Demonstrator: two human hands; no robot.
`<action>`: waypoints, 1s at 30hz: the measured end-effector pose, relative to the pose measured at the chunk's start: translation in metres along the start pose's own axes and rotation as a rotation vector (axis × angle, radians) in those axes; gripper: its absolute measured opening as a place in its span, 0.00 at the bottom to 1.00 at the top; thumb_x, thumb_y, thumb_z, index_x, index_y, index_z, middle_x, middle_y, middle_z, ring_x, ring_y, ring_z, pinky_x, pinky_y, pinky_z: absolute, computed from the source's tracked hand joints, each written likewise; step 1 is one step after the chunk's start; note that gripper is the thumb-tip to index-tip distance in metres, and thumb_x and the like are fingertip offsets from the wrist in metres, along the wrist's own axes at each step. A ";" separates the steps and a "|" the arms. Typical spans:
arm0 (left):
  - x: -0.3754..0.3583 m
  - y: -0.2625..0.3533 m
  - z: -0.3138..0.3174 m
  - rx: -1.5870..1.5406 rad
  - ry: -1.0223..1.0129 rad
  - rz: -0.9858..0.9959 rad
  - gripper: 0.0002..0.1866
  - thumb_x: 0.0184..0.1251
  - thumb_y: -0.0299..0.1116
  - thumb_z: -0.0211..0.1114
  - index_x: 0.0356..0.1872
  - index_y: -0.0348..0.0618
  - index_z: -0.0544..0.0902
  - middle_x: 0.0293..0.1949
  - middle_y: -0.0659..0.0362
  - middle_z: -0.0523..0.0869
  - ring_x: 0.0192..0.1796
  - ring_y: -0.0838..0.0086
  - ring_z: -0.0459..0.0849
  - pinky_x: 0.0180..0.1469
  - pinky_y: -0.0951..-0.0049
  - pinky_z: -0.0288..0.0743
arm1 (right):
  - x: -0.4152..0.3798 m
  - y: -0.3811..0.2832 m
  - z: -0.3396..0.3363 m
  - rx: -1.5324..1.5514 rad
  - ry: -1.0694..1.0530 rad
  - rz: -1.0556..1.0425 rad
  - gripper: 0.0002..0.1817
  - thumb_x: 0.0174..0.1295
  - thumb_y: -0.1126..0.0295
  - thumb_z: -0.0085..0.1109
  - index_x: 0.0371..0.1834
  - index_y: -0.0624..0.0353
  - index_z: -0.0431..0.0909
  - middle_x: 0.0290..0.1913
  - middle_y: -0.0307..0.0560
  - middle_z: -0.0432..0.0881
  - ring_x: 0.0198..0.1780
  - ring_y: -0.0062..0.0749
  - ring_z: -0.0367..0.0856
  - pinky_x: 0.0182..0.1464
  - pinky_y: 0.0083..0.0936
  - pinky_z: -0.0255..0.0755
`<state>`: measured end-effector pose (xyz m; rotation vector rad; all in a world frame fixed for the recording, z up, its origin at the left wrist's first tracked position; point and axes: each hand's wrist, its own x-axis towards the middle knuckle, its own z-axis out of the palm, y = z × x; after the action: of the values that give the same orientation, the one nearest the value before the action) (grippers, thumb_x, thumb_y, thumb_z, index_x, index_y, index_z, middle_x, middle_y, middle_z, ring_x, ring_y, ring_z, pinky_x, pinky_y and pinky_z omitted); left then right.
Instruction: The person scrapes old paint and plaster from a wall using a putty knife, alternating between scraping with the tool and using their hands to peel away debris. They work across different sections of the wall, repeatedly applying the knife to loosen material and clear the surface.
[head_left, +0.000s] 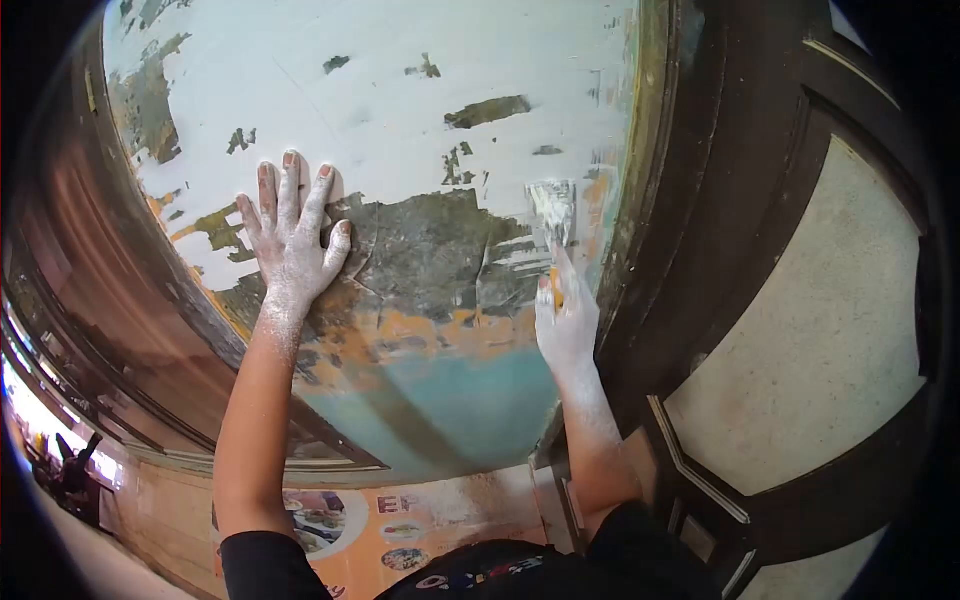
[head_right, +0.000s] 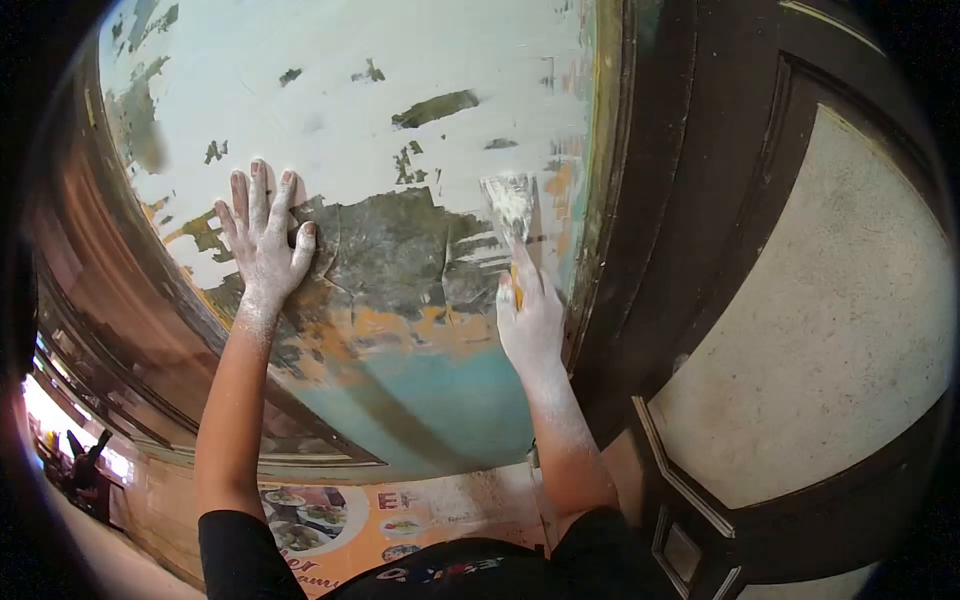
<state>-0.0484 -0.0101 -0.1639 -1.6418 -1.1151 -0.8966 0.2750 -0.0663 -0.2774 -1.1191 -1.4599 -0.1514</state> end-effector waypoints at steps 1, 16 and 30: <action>0.000 0.000 0.000 -0.001 -0.007 -0.006 0.39 0.61 0.43 0.65 0.77 0.59 0.68 0.82 0.52 0.55 0.84 0.50 0.45 0.79 0.35 0.33 | 0.002 0.000 -0.001 -0.002 0.000 -0.002 0.29 0.67 0.75 0.57 0.73 0.54 0.69 0.57 0.61 0.81 0.54 0.58 0.81 0.56 0.42 0.76; -0.003 0.001 0.000 0.001 -0.035 -0.038 0.38 0.60 0.44 0.65 0.76 0.60 0.69 0.82 0.51 0.55 0.84 0.50 0.46 0.80 0.37 0.31 | 0.005 0.006 -0.007 0.014 -0.036 -0.045 0.28 0.70 0.73 0.54 0.74 0.55 0.67 0.62 0.62 0.78 0.60 0.62 0.78 0.61 0.46 0.73; -0.004 0.000 0.003 -0.026 0.005 -0.025 0.39 0.60 0.44 0.66 0.76 0.63 0.69 0.82 0.53 0.56 0.83 0.50 0.47 0.79 0.34 0.34 | -0.002 0.015 -0.012 0.085 -0.147 0.089 0.25 0.71 0.73 0.54 0.72 0.60 0.69 0.61 0.65 0.79 0.63 0.59 0.79 0.64 0.42 0.73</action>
<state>-0.0496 -0.0086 -0.1681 -1.6488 -1.1273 -0.9339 0.2934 -0.0673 -0.2833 -1.1423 -1.5287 0.0561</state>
